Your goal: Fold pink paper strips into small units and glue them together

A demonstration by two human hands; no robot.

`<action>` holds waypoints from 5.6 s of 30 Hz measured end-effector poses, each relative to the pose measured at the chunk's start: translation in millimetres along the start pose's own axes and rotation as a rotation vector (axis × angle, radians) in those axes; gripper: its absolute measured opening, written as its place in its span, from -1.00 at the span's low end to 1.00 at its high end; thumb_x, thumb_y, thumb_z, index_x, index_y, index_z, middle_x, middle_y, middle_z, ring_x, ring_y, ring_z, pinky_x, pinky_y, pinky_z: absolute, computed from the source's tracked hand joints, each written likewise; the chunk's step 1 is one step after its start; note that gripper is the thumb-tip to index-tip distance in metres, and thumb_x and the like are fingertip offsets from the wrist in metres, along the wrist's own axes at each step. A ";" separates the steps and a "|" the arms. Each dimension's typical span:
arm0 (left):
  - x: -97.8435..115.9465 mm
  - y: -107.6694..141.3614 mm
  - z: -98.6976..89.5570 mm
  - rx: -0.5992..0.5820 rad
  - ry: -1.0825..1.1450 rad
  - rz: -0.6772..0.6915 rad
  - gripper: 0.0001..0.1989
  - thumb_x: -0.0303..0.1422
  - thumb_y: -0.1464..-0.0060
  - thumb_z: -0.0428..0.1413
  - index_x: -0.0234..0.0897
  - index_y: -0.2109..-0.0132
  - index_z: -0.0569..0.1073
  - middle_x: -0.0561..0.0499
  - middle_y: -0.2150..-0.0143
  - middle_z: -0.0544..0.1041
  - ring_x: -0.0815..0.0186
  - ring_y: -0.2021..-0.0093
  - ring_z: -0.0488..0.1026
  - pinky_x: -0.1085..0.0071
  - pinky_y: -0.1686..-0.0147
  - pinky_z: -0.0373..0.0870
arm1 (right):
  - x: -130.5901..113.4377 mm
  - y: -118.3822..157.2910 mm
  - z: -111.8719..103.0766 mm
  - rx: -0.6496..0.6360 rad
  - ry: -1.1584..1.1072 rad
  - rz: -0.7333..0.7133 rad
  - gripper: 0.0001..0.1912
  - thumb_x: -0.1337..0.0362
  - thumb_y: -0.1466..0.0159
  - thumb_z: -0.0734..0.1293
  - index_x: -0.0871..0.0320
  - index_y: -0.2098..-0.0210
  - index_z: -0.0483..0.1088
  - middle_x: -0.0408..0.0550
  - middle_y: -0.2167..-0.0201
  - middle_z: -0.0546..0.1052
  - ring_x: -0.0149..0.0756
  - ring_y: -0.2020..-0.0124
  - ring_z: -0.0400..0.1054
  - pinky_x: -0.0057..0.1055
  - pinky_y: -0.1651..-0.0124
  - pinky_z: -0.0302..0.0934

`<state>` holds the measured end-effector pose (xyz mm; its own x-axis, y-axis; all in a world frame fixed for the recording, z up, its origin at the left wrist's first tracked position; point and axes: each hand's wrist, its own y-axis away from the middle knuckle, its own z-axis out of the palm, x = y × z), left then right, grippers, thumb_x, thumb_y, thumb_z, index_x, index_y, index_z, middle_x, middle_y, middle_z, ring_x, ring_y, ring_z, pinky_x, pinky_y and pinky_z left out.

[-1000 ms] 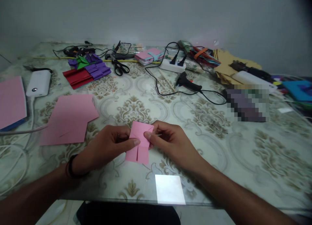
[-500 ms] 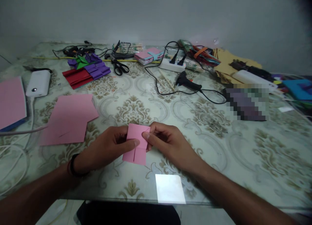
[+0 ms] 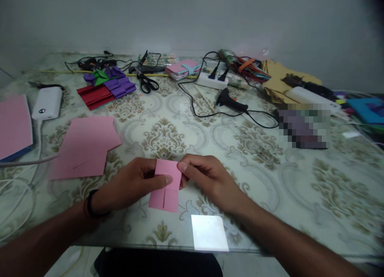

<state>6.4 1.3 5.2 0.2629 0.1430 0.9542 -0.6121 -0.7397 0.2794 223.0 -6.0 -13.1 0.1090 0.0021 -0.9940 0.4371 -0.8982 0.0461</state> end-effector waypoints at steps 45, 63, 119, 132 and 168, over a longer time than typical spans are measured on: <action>-4.3 -0.4 -14.9 -0.040 -0.132 -0.237 -0.33 -0.01 -0.39 -0.14 -0.34 0.52 0.51 -0.01 0.62 0.48 0.40 0.65 0.29 0.46 0.56 0.15 | 22.7 -11.8 -8.2 -0.016 0.509 -0.553 -0.89 0.33 -0.44 0.37 0.20 0.17 0.57 -0.04 0.27 0.65 -0.35 0.28 0.53 -0.48 0.18 0.38; -47.1 34.2 10.1 0.234 -1.049 0.323 -0.77 -0.45 -0.16 0.29 -0.25 0.08 0.43 -0.07 0.12 0.56 0.11 0.13 0.54 0.14 0.13 0.52 | 32.4 2.3 9.4 -0.162 1.063 -0.573 -0.72 0.33 -0.50 0.25 0.21 0.29 0.53 -0.08 0.38 0.55 -0.29 0.43 0.40 -0.33 0.41 0.15; -31.1 -5.7 -13.2 0.213 -0.878 0.079 -0.85 -0.41 -0.24 0.08 -0.26 0.34 0.36 0.01 0.29 0.42 0.27 0.34 0.35 0.31 0.29 0.24 | 21.3 -29.4 6.2 -0.132 0.743 -0.086 -0.84 0.44 -0.32 0.43 0.19 0.39 0.43 -0.12 0.41 0.47 -0.34 0.41 0.32 -0.40 0.31 0.14; -26.1 -2.6 -17.1 0.559 -0.175 0.221 -0.89 -0.33 -0.13 0.31 -0.25 0.28 0.55 -0.05 0.04 0.47 0.27 0.07 0.48 0.46 0.29 0.51 | 20.0 -26.3 9.3 0.165 -0.133 0.081 -0.69 0.03 -0.20 0.55 0.15 0.29 0.56 -0.16 0.46 0.61 -0.39 0.46 0.47 -0.44 0.35 0.39; -20.9 0.9 -13.8 0.509 -0.039 0.183 -0.78 -0.33 -0.09 0.33 -0.27 0.41 0.45 0.13 0.52 0.42 0.48 0.55 0.24 0.56 0.61 0.15 | 21.3 -25.8 23.1 0.186 -0.316 -0.045 -0.65 0.20 -0.17 0.59 0.08 0.18 0.40 -0.27 0.43 0.47 -0.45 0.41 0.35 -0.48 0.31 0.28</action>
<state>-10.0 6.7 -13.0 0.2193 -0.0351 0.9750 -0.2141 -0.9767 0.0130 193.4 7.1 -37.8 -0.2006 -0.0665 -0.9774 0.2623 -0.9649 0.0118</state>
